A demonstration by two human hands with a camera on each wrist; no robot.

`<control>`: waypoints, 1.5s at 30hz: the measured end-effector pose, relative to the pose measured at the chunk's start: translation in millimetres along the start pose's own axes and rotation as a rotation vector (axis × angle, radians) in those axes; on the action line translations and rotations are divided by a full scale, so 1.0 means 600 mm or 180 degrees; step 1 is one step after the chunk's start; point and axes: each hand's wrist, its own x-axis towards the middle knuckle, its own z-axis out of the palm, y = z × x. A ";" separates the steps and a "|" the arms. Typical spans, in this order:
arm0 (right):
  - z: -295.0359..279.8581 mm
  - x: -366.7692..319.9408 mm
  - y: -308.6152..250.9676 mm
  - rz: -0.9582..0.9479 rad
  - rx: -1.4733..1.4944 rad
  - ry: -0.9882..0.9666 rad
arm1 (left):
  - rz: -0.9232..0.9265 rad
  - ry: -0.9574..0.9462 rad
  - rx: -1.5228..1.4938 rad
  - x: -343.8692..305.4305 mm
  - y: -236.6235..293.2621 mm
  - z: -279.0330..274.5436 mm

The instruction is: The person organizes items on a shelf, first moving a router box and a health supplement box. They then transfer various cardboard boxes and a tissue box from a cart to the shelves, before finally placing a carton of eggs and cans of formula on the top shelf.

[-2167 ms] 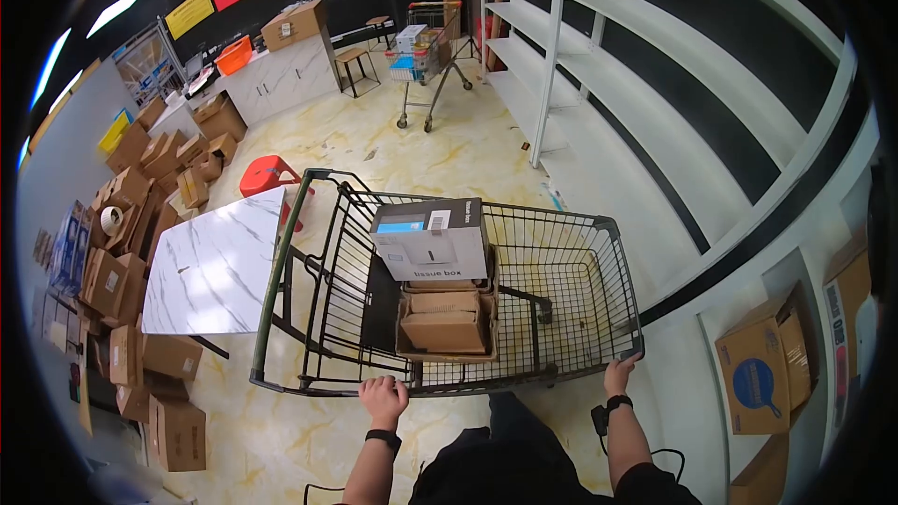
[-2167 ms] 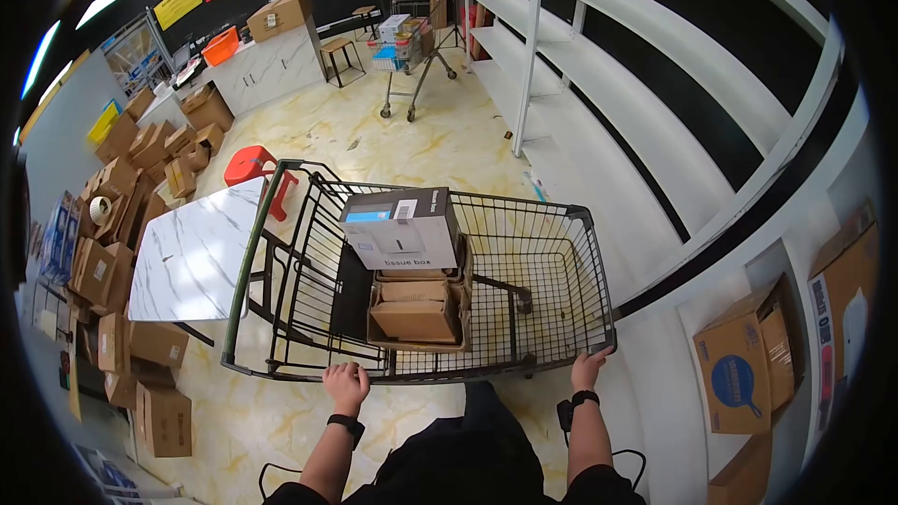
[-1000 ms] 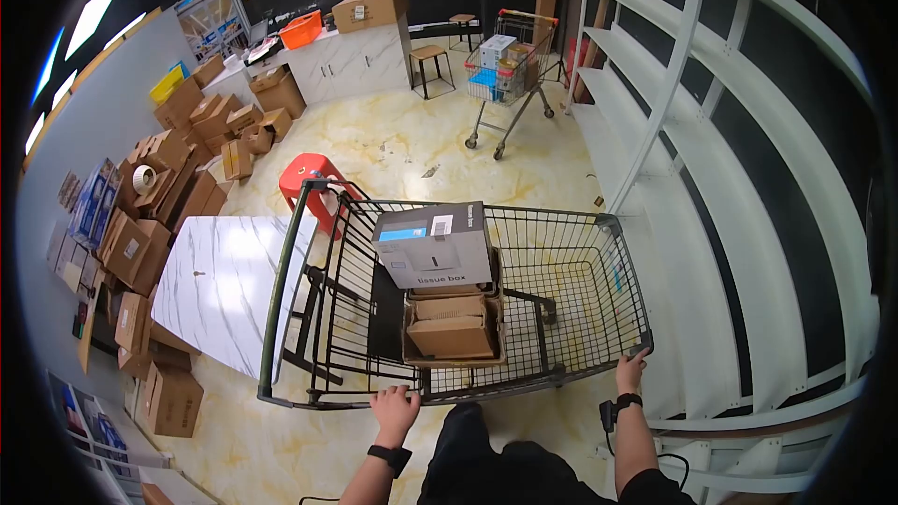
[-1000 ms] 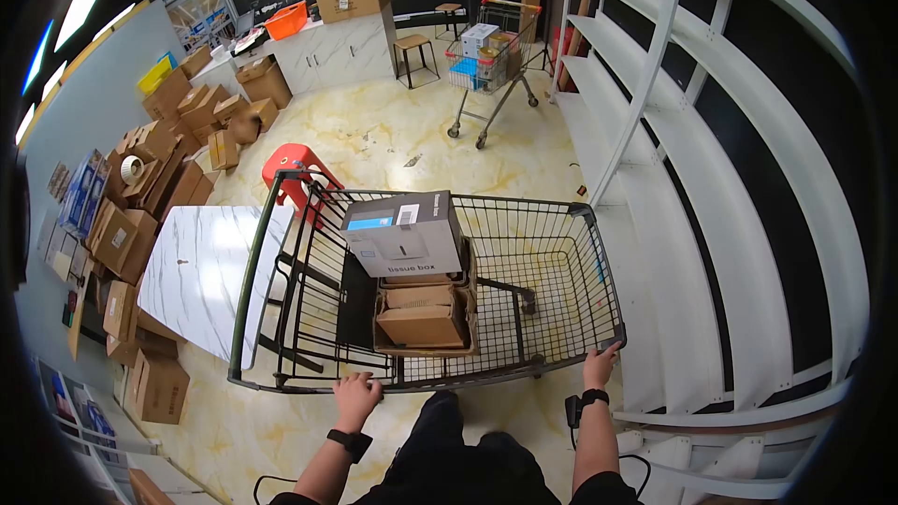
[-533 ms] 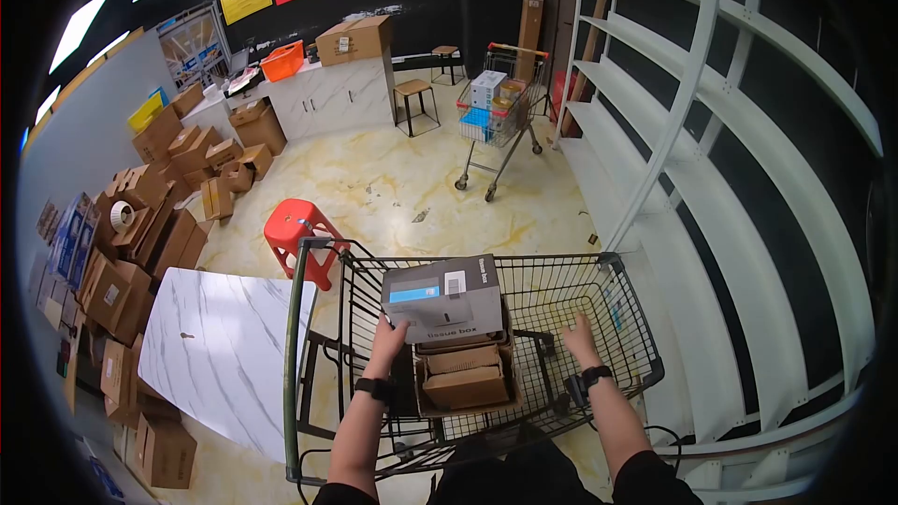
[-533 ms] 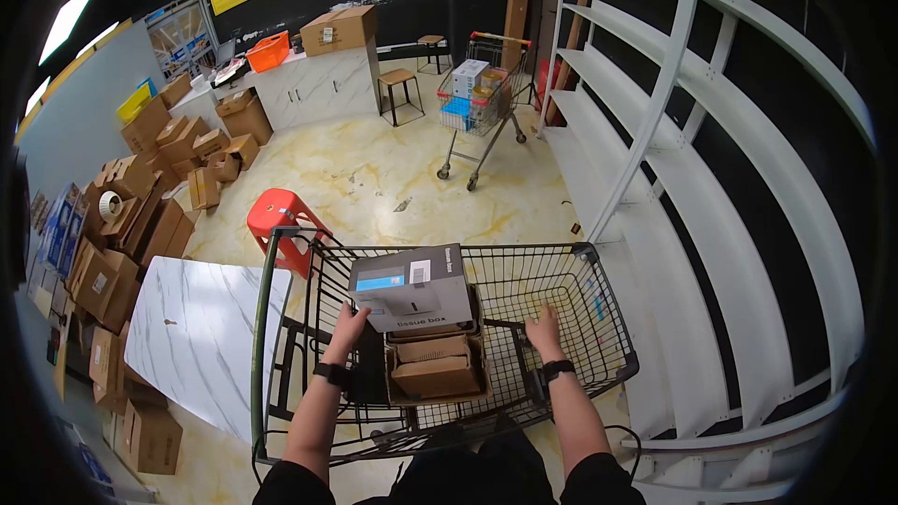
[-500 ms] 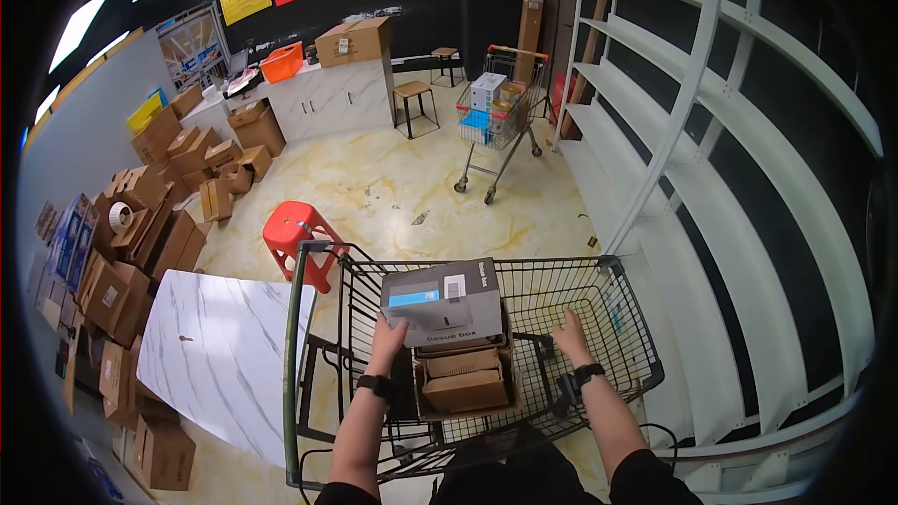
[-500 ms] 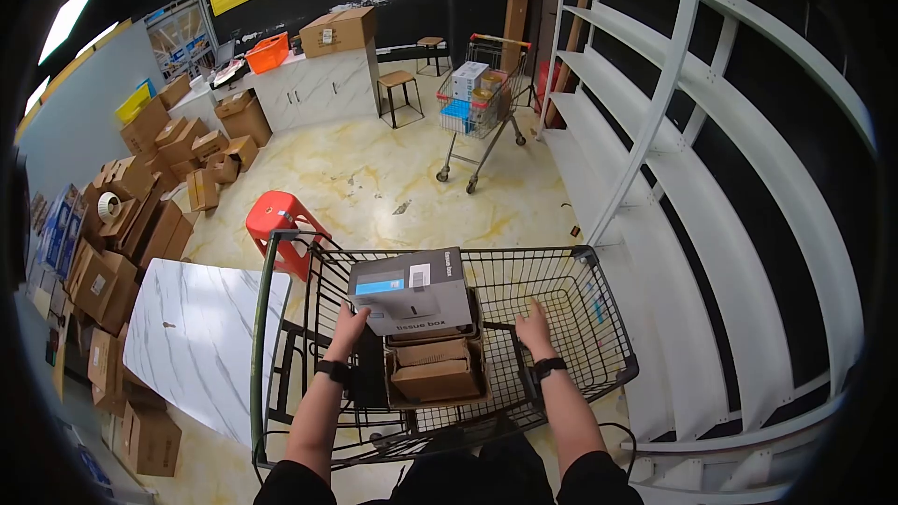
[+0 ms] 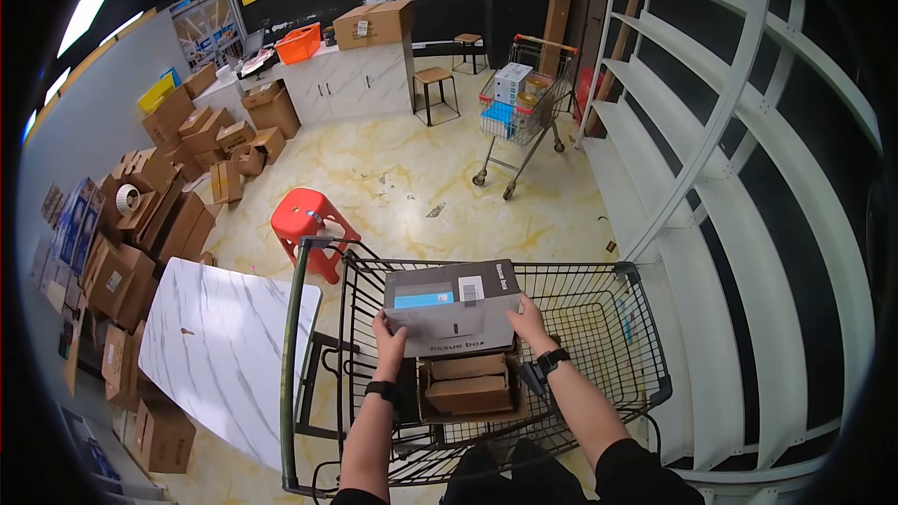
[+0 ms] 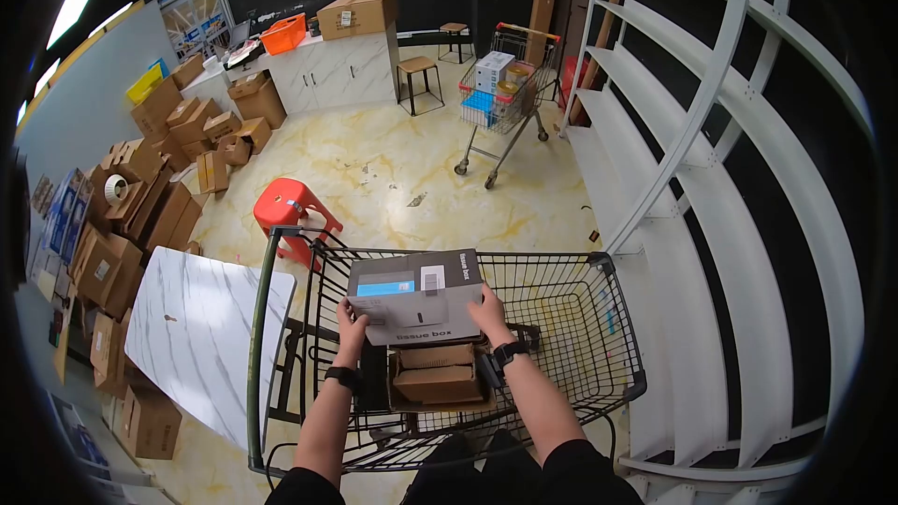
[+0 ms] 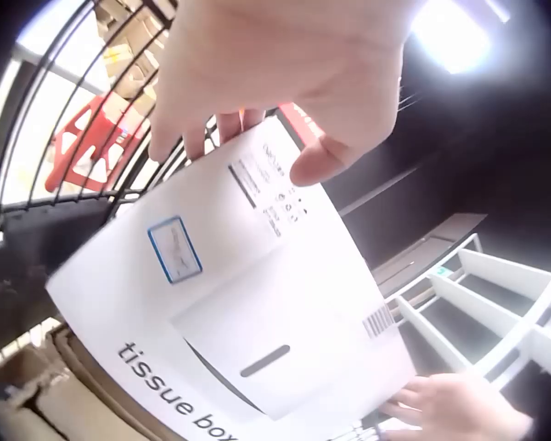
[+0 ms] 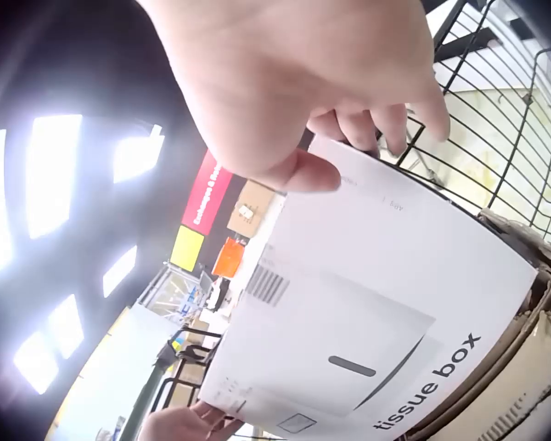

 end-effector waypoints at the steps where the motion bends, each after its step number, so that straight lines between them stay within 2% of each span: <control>1: -0.015 -0.011 -0.027 -0.0209 0.0225 0.0152 | -0.0003 -0.0008 0.0007 -0.005 0.016 0.000; 3: -0.031 -0.016 -0.056 -0.0389 0.0266 0.0408 | 0.0511 0.0238 -0.0125 -0.008 0.050 0.000; 5: -0.075 -0.031 -0.116 -0.0905 0.0748 0.0665 | 0.0757 0.0097 -0.0454 -0.037 0.173 0.006; 7: -0.132 -0.062 -0.184 -0.1127 0.1038 0.0751 | 0.1248 -0.0102 -0.0891 -0.065 0.280 0.006; 10: -0.211 -0.145 -0.286 -0.1587 0.1618 0.0863 | 0.1957 -0.0100 -0.1197 -0.098 0.377 0.002; 11: -0.235 -0.175 -0.313 -0.1831 0.1911 0.0854 | 0.2054 -0.0110 -0.1284 -0.106 0.398 0.005; 12: -0.259 -0.204 -0.329 -0.1645 0.1955 0.0826 | 0.2166 -0.0216 -0.1416 -0.113 0.412 0.012; 16: -0.331 -0.271 -0.323 -0.2127 0.2197 0.1234 | 0.2380 -0.0584 -0.1621 -0.134 0.436 0.072; 18: -0.365 -0.304 -0.319 -0.2113 0.2043 0.1725 | 0.2348 -0.0975 -0.1317 -0.137 0.446 0.107; 21: -0.427 -0.351 -0.305 -0.2157 0.1938 0.2324 | 0.2222 -0.1438 -0.1347 -0.159 0.461 0.183; 23: -0.471 -0.385 -0.289 -0.2308 0.1675 0.2676 | 0.1851 -0.2143 -0.1644 -0.181 0.480 0.240; 28: -0.593 -0.470 -0.242 -0.2663 0.1217 0.3183 | 0.2001 -0.2935 -0.2496 -0.247 0.517 0.423; 29: -0.620 -0.485 -0.237 -0.2754 0.1012 0.3442 | 0.1990 -0.2998 -0.2533 -0.264 0.535 0.461; 31: -0.680 -0.515 -0.228 -0.2820 0.0560 0.3924 | 0.2080 -0.3537 -0.2765 -0.302 0.582 0.542; 33: -0.749 -0.549 -0.221 -0.2837 0.0100 0.4225 | 0.2432 -0.3884 -0.2826 -0.345 0.621 0.630; 35: -0.822 -0.583 -0.210 -0.2813 -0.0330 0.4347 | 0.2564 -0.4041 -0.2814 -0.400 0.664 0.713; 39: -0.959 -0.637 -0.183 -0.2687 -0.1091 0.4583 | 0.2327 -0.4446 -0.2857 -0.517 0.732 0.848; 41: -1.029 -0.660 -0.158 -0.2521 -0.1092 0.4697 | 0.2220 -0.4579 -0.2870 -0.569 0.748 0.915; 43: -1.087 -0.681 -0.137 -0.2486 -0.0907 0.4586 | 0.2532 -0.4650 -0.2882 -0.615 0.758 0.975; 45: -1.130 -0.685 -0.113 -0.2314 -0.1079 0.4718 | 0.2453 -0.4858 -0.2848 -0.649 0.761 1.025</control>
